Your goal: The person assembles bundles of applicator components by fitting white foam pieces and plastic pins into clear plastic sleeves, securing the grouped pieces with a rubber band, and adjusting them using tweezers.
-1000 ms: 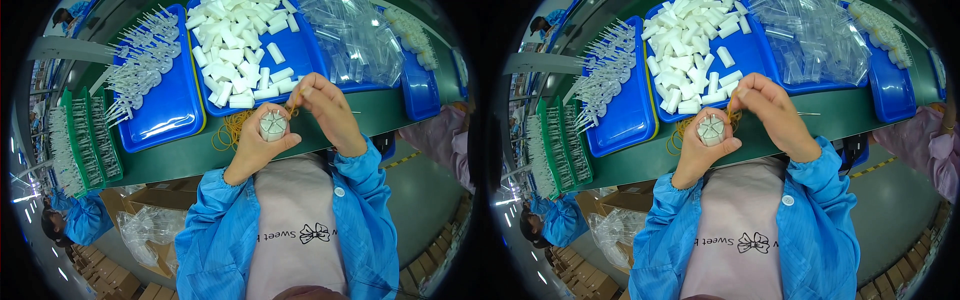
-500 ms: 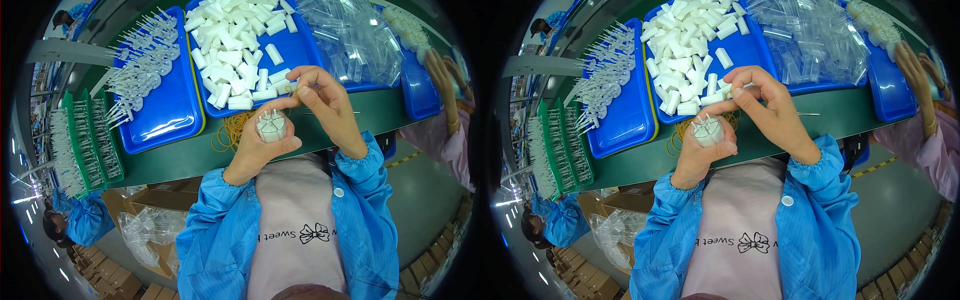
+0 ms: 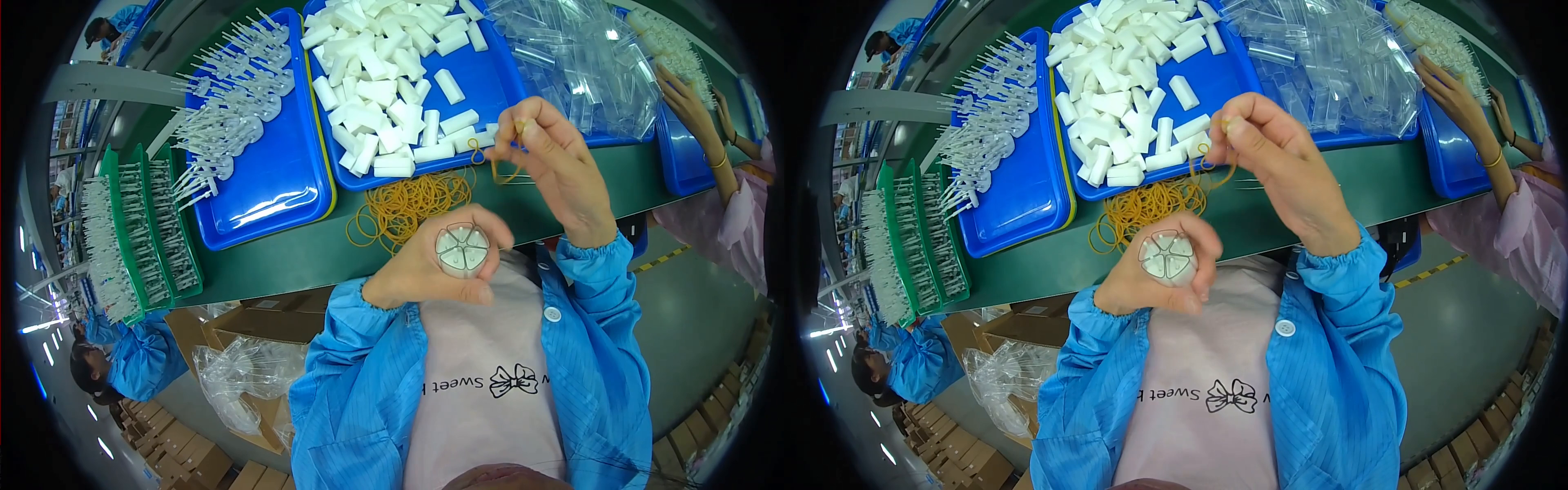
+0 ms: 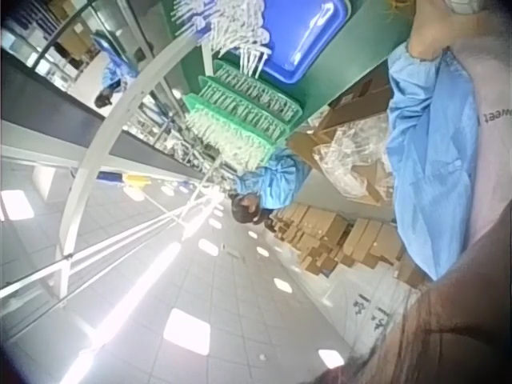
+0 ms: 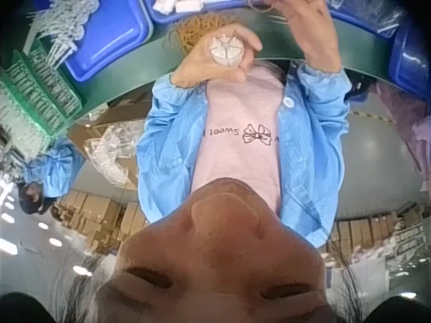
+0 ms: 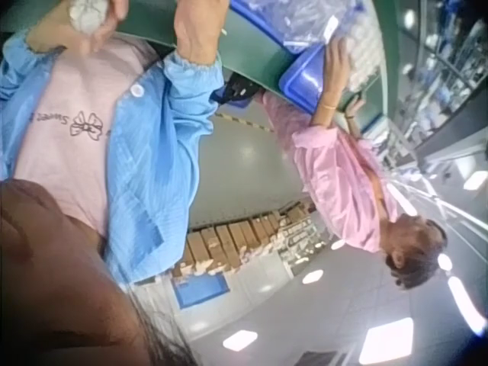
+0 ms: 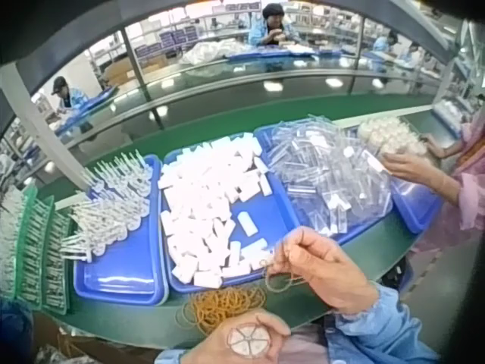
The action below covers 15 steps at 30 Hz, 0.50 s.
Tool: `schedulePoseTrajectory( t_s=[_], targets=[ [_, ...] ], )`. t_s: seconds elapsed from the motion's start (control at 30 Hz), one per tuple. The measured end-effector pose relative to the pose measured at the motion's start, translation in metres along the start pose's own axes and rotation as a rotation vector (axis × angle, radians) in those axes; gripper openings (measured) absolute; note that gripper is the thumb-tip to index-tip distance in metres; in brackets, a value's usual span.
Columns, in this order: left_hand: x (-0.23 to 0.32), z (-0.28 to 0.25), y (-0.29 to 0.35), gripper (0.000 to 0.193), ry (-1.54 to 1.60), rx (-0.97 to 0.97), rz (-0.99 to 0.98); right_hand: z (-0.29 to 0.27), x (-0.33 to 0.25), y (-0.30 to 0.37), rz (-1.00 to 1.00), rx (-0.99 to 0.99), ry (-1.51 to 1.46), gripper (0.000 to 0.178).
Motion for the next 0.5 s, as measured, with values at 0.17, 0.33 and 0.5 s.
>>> schedulePoseTrajectory(
  t_s=[0.17,0.33,0.5],
  targets=[
    [0.002,0.002,-0.005,0.085,-0.174,0.441,0.39,0.003,-0.007,0.006,-0.375,0.067,0.458,0.012],
    [0.004,0.005,-0.012,0.086,-0.091,0.381,0.33,0.02,-0.01,0.011,-0.576,0.061,0.721,0.01],
    [-0.009,-0.004,-0.017,0.061,-0.141,0.304,0.195,0.019,-0.006,0.015,-0.542,-0.006,0.642,0.007]
  ],
)
Point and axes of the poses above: each hand's wrist, its own y-axis away from the middle knuckle, its own z-axis out of the palm, x = y × z, the point moved 2 cm from there along -y, towards the middle knuckle, and after that the axes turned 10 degrees about x, right-handed, at the moved point
